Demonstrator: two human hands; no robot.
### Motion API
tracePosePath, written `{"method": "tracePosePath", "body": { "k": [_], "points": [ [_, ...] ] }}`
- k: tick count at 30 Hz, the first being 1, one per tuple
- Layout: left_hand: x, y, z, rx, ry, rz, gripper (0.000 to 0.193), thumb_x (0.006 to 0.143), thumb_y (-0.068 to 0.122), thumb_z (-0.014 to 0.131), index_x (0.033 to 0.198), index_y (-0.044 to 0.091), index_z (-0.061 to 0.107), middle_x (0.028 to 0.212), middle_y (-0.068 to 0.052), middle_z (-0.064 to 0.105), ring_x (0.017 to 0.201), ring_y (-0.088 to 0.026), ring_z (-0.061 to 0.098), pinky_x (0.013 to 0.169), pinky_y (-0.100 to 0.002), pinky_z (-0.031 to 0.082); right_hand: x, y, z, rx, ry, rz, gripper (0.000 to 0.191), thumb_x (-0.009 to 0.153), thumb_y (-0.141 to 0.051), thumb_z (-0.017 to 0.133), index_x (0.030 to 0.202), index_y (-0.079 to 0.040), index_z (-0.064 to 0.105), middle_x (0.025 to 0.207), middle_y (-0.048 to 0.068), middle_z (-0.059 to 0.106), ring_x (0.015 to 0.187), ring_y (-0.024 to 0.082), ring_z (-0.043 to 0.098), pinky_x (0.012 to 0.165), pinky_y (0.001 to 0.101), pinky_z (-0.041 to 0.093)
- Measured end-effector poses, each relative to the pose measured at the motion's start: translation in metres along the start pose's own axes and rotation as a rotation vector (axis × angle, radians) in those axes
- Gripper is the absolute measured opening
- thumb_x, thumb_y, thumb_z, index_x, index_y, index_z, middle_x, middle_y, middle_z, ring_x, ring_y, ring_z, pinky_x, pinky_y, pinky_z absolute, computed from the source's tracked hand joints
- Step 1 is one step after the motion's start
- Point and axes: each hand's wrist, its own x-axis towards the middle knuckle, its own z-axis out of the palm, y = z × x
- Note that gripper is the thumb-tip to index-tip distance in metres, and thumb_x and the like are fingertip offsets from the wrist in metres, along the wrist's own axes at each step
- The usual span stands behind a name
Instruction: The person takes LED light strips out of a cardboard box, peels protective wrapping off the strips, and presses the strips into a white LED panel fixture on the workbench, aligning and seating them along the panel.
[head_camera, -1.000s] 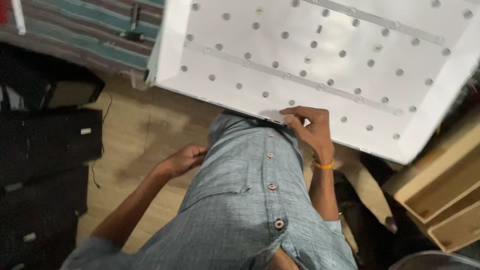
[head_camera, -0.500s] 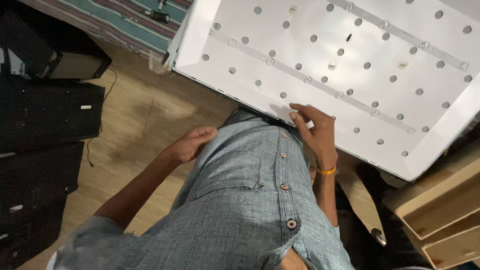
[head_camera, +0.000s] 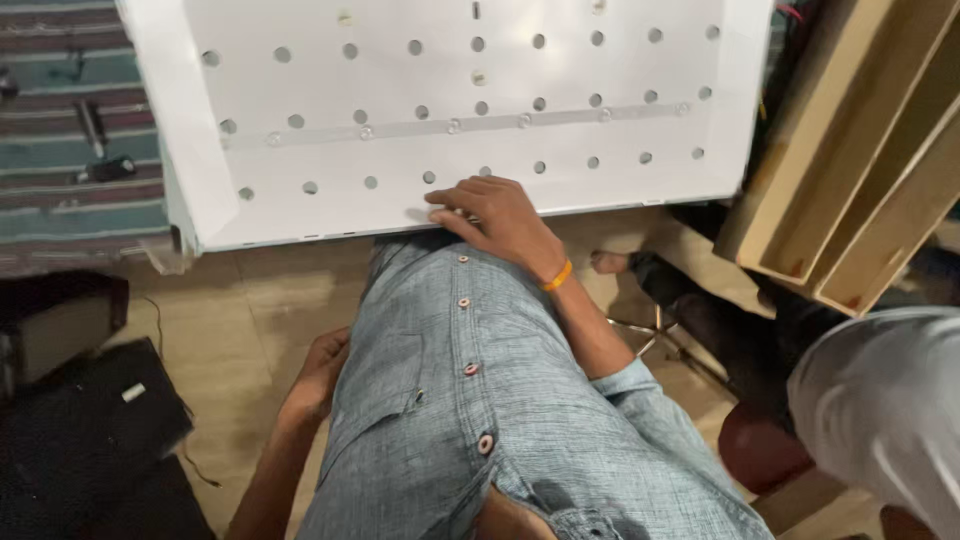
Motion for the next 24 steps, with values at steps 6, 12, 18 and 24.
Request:
{"method": "tracePosePath", "body": {
  "k": [6, 12, 18, 24],
  "points": [
    [0.002, 0.015, -0.057, -0.077, -0.066, 0.185, 0.016, 0.105, 0.007, 0.064, 0.108, -0.007, 0.069, 0.095, -0.007, 0.070, 0.083, -0.014, 0.060, 0.072, -0.032, 0.048, 0.000, -0.009, 0.019, -0.023, -0.008, -0.036, 0.028, 0.102, -0.033, 0.065, 0.112, -0.009, 0.075, 0.085, 0.005, 0.070, 0.080, 0.024, 0.067, 0.076, 0.0377, 0.051],
    [0.006, 0.028, -0.019, 0.437, -0.024, -0.235, 0.024, 0.097, 0.013, 0.064, 0.112, -0.001, 0.076, 0.090, -0.005, 0.072, 0.072, -0.012, 0.055, 0.061, -0.031, 0.043, -0.008, -0.008, 0.018, -0.050, 0.017, -0.031, 0.026, 0.101, -0.030, 0.067, 0.112, -0.008, 0.075, 0.084, 0.006, 0.069, 0.080, 0.025, 0.065, 0.077, 0.0383, 0.051],
    [-0.006, 0.033, -0.024, -0.146, -0.023, -0.025, 0.029, 0.097, 0.016, 0.062, 0.116, -0.003, 0.072, 0.102, -0.008, 0.074, 0.086, -0.015, 0.064, 0.075, -0.032, 0.050, -0.015, -0.006, 0.013, -0.055, 0.093, 0.000, 0.022, 0.100, -0.025, 0.069, 0.112, -0.008, 0.076, 0.083, 0.007, 0.068, 0.077, 0.025, 0.065, 0.074, 0.0381, 0.052],
    [0.007, 0.027, -0.038, 0.638, -0.252, -0.222, 0.034, 0.099, 0.019, 0.061, 0.121, -0.004, 0.070, 0.113, -0.011, 0.074, 0.099, -0.019, 0.067, 0.087, -0.034, 0.053, -0.015, -0.005, 0.012, -0.065, 0.101, 0.016, 0.021, 0.100, -0.025, 0.069, 0.111, -0.008, 0.075, 0.079, 0.006, 0.067, 0.072, 0.024, 0.064, 0.071, 0.0378, 0.050]
  ]
}}
